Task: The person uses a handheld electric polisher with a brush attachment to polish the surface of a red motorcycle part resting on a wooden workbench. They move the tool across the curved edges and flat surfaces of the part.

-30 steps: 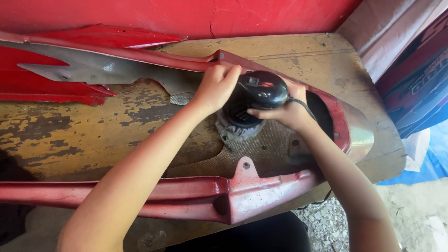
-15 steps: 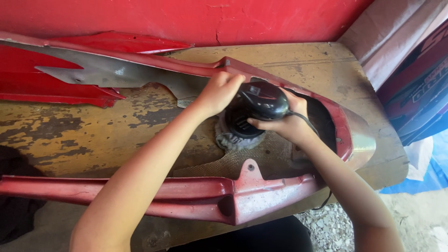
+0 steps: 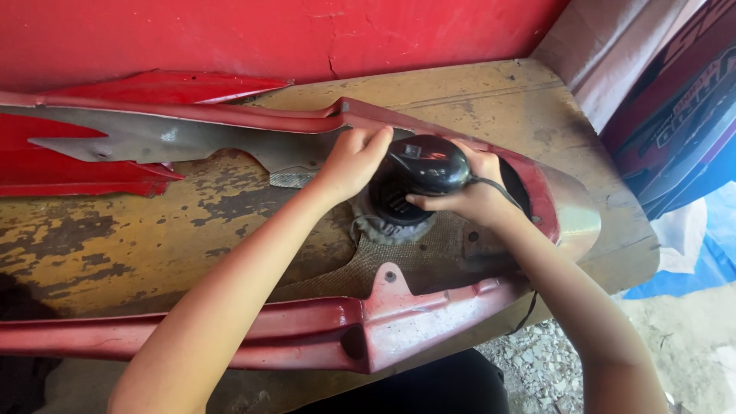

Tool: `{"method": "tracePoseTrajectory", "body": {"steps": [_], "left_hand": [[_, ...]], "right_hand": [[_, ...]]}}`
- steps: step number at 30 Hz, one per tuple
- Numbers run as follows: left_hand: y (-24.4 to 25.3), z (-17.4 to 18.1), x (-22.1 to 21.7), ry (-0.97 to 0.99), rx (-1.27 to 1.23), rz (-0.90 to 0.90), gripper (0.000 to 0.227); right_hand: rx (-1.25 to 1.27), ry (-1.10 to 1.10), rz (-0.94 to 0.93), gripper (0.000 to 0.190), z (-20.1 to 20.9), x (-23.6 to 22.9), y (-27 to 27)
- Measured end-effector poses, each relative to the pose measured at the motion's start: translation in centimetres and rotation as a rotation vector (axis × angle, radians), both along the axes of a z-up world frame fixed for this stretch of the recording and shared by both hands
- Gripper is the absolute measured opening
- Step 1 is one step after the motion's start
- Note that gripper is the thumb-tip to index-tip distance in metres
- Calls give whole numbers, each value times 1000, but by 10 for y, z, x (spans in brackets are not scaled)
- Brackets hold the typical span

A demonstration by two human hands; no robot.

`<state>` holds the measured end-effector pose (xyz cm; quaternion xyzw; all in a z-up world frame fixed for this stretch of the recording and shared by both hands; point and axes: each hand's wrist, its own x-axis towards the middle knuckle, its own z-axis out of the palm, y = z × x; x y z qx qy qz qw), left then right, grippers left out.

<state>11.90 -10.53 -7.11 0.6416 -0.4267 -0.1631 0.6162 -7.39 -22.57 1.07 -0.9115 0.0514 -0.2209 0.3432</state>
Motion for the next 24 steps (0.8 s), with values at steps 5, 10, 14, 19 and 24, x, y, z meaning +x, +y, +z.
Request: {"method": "tracePoseTrajectory", "body": {"steps": [5, 10, 14, 19, 24], "left_hand": [[-25, 6, -14, -6, -50, -20, 46], [-48, -2, -7, -13, -86, 45, 46], [-51, -8, -10, 5, -73, 56, 47], [-48, 4, -23, -22, -38, 50, 47], [-49, 12, -16, -77, -81, 98, 45]], "right_hand": [[-24, 0, -35, 67, -5, -8, -29], [9, -45, -40, 68, -13, 2, -50], [-17, 6, -43, 70, -5, -5, -50], [-49, 58, 2, 71, 7, -17, -53], [-66, -40, -31, 71, -11, -4, -65]]}}
